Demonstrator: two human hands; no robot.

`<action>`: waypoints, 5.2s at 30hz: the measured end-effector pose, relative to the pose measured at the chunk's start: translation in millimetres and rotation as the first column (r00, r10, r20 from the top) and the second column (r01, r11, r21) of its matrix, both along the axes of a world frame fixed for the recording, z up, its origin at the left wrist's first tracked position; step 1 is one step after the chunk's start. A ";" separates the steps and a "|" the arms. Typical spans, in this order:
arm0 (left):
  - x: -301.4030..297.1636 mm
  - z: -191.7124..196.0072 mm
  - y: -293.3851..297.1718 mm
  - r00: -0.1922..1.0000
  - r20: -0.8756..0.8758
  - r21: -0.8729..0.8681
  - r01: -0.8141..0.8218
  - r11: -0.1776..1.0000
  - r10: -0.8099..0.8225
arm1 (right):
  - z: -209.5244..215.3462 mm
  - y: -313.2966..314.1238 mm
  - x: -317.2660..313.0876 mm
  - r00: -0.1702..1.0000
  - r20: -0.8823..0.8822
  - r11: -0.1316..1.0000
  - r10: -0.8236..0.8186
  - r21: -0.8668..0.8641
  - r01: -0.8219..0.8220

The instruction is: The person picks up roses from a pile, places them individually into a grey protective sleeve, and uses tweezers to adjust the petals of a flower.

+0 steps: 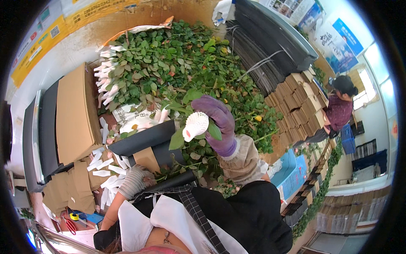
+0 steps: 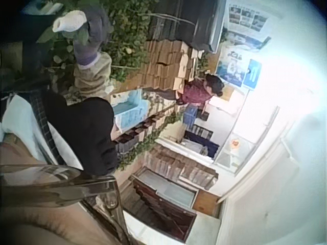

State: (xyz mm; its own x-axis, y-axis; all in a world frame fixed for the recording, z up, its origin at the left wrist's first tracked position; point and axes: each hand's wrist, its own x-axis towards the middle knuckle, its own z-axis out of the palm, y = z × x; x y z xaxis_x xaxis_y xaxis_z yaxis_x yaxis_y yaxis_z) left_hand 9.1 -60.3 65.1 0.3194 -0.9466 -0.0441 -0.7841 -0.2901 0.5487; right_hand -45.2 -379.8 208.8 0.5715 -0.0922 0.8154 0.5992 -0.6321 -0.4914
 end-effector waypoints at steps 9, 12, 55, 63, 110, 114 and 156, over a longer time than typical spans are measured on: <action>-1.1 -0.6 4.1 1.000 -0.021 -0.004 0.007 1.000 -0.007 | -3.3 -6.3 8.6 0.995 0.071 0.993 0.076 -0.093 -0.070; -0.6 -2.9 1.4 1.000 0.006 -0.047 0.013 0.999 -0.012 | 4.2 -9.7 10.9 0.990 0.109 0.991 0.094 -0.102 -0.083; -30.8 86.1 -94.8 0.632 -0.753 -0.653 -0.681 0.331 -0.184 | -22.3 91.3 -76.3 0.979 -0.190 0.977 -0.076 -0.211 0.035; -35.1 90.9 -88.5 0.635 -0.766 -0.623 -0.691 0.366 -0.104 | -202.0 124.5 -130.2 0.505 -0.841 0.728 -0.197 -0.470 -0.499; -61.5 132.2 -110.1 0.975 -0.024 -0.798 -0.152 0.584 0.220 | -9.2 69.9 -96.4 0.852 -0.447 0.910 -0.270 -0.407 0.075; -44.4 136.5 -86.9 0.982 -0.076 -0.815 -0.162 0.556 0.175 | -16.3 78.9 -84.9 0.873 -0.406 0.895 -0.272 -0.440 0.074; -61.8 118.0 -101.3 0.986 -0.058 -0.684 -0.152 0.713 0.155 | 36.5 45.4 -140.7 0.934 0.200 0.892 0.296 0.291 -0.345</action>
State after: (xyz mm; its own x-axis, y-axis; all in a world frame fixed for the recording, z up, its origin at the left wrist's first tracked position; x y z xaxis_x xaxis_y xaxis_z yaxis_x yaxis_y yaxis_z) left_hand -52.7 -161.6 183.1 0.4621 -0.6560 0.5968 -0.7642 0.0470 0.6433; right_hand -185.9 -334.4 245.4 0.4903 -0.1915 0.8503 0.8231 -0.2191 -0.5240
